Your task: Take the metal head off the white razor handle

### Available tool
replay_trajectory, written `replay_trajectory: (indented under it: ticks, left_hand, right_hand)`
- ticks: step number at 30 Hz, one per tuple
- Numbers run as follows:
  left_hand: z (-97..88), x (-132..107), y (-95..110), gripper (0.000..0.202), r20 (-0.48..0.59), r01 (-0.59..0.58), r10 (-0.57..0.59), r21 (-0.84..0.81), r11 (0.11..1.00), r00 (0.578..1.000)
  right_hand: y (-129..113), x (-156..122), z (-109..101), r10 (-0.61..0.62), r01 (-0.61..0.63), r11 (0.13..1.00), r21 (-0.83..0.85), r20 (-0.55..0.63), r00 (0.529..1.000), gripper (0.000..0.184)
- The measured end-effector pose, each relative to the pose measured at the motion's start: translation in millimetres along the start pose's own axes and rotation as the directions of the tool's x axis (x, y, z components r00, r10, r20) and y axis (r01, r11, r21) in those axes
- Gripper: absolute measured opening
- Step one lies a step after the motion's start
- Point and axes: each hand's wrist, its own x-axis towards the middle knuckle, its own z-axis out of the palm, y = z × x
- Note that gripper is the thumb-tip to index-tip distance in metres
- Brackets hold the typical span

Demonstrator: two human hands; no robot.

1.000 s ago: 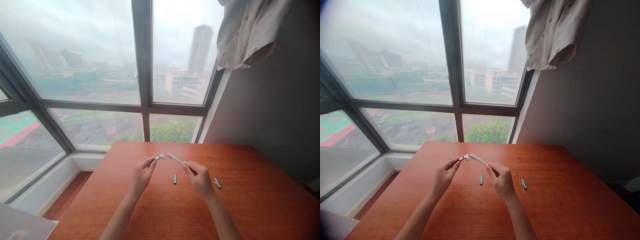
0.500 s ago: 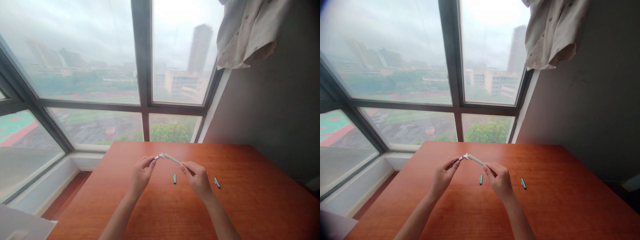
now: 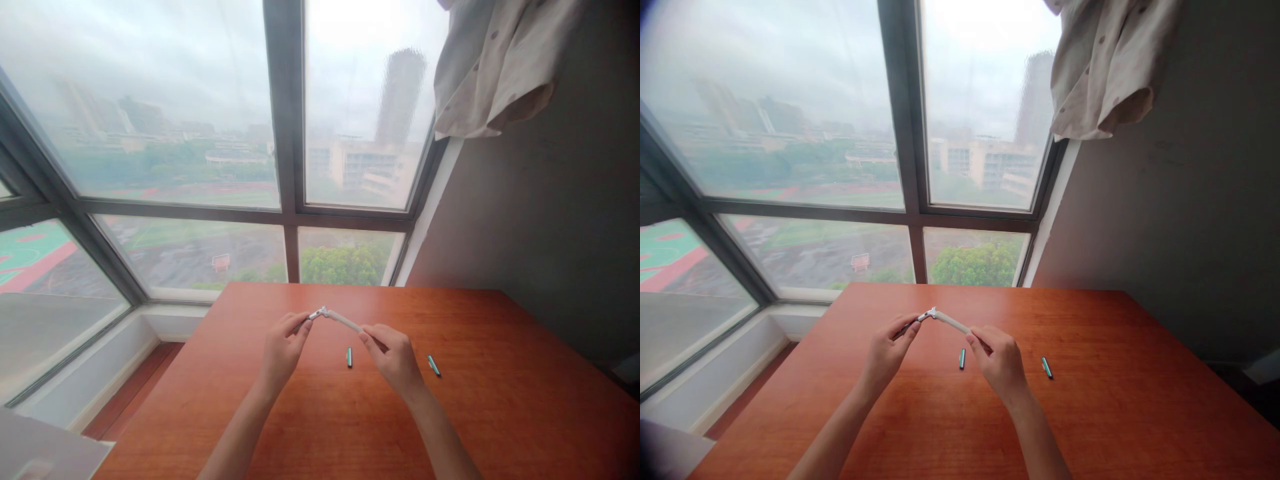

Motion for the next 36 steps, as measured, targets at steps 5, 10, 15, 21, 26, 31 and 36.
replay_trajectory:
  ticks: [5, 10, 15, 21, 26, 31, 36]
  left_hand:
    - [0.7, -0.5, 0.8, 0.023, 0.001, 0.011, -0.011, 0.020, 1.000, 1.000]
    - [0.5, -0.9, 0.5, 0.024, -0.003, 0.011, -0.011, 0.011, 1.000, 1.000]
    - [1.2, -1.2, -0.2, 0.022, 0.012, 0.015, -0.016, 0.032, 0.999, 1.000]
    - [1.4, -1.3, 0.5, 0.024, 0.012, 0.018, -0.019, 0.055, 0.998, 1.000]
    - [2.5, -1.9, 1.0, 0.024, 0.022, 0.025, -0.026, 0.039, 0.999, 0.999]
    - [3.2, -1.9, 3.5, 0.023, 0.020, 0.031, -0.031, -0.002, 1.000, 0.999]
    - [3.9, -2.1, 7.5, 0.023, 0.026, 0.024, -0.023, -0.042, 0.999, 0.999]
  right_hand:
    - [0.3, -0.3, 0.4, -0.004, 0.004, 1.000, -0.001, -0.006, 1.000, 0.032]
    - [1.1, -0.6, 1.0, -0.003, 0.003, 1.000, 0.003, -0.001, 1.000, 0.032]
    - [2.2, -0.3, 0.9, 0.000, 0.000, 1.000, 0.000, 0.005, 1.000, 0.031]
    - [2.1, -0.4, 1.8, -0.007, 0.007, 1.000, 0.000, 0.013, 1.000, 0.030]
    - [2.4, -0.8, 2.4, -0.003, 0.003, 1.000, -0.004, 0.005, 1.000, 0.029]
    - [2.3, -0.4, -3.9, 0.025, -0.025, 1.000, -0.012, -0.029, 0.999, 0.025]
    - [-1.0, 0.0, -6.7, 0.007, -0.007, 0.998, 0.065, 0.013, 1.000, 0.027]
